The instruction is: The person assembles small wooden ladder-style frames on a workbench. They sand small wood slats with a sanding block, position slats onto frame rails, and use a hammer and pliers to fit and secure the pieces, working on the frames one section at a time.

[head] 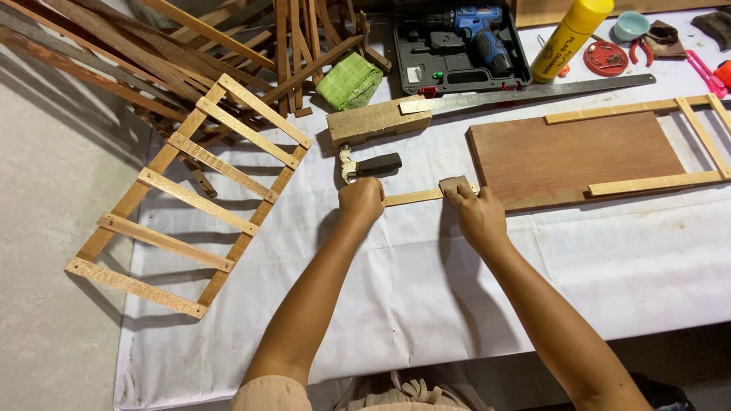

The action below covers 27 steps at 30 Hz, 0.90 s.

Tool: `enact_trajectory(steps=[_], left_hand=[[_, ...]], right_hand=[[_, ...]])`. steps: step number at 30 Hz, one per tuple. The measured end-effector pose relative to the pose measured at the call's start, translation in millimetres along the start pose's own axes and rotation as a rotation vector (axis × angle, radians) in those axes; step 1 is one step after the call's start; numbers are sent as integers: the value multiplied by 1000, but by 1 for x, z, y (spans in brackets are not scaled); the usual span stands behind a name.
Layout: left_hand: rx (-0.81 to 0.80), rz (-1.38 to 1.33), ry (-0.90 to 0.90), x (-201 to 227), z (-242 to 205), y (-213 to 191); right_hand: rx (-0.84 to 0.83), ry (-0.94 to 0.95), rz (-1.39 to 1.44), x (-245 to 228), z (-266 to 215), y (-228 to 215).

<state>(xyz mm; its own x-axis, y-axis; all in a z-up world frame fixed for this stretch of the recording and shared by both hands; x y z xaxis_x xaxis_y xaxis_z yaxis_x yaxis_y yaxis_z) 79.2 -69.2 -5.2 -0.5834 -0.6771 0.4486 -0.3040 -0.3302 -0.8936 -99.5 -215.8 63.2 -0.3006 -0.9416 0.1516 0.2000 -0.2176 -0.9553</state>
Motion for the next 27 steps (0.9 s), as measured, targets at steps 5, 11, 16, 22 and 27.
enact_trajectory(steps=[5, 11, 16, 22, 27], left_hand=[[-62, 149, 46, 46, 3, 4], [63, -76, 249, 109, -7, 12], [150, -131, 366, 124, 1, 28], [53, -2, 449, 117, 16, 44], [290, -117, 423, 110, 1, -1]], right_hand=[[86, -33, 181, 26, 2, 9], [25, 127, 463, 56, 3, -21], [-33, 202, 513, 68, -6, -10], [-6, 229, 657, 73, -12, -9], [151, 140, 621, 64, -9, -22]])
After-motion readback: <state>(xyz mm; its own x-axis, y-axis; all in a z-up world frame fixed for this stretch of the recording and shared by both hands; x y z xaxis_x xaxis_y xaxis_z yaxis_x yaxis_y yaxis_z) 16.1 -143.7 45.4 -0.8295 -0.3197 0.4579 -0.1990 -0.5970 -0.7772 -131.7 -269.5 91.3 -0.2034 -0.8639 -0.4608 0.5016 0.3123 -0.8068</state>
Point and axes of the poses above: each hand's wrist, its own z-axis towards the middle knuckle, its own y-axis out of the palm, x = y × z, the point moved 8 cm from there along z, towards the middle knuckle, and after that the axes turned 3 degrees about -z, right-handed, at the moved point
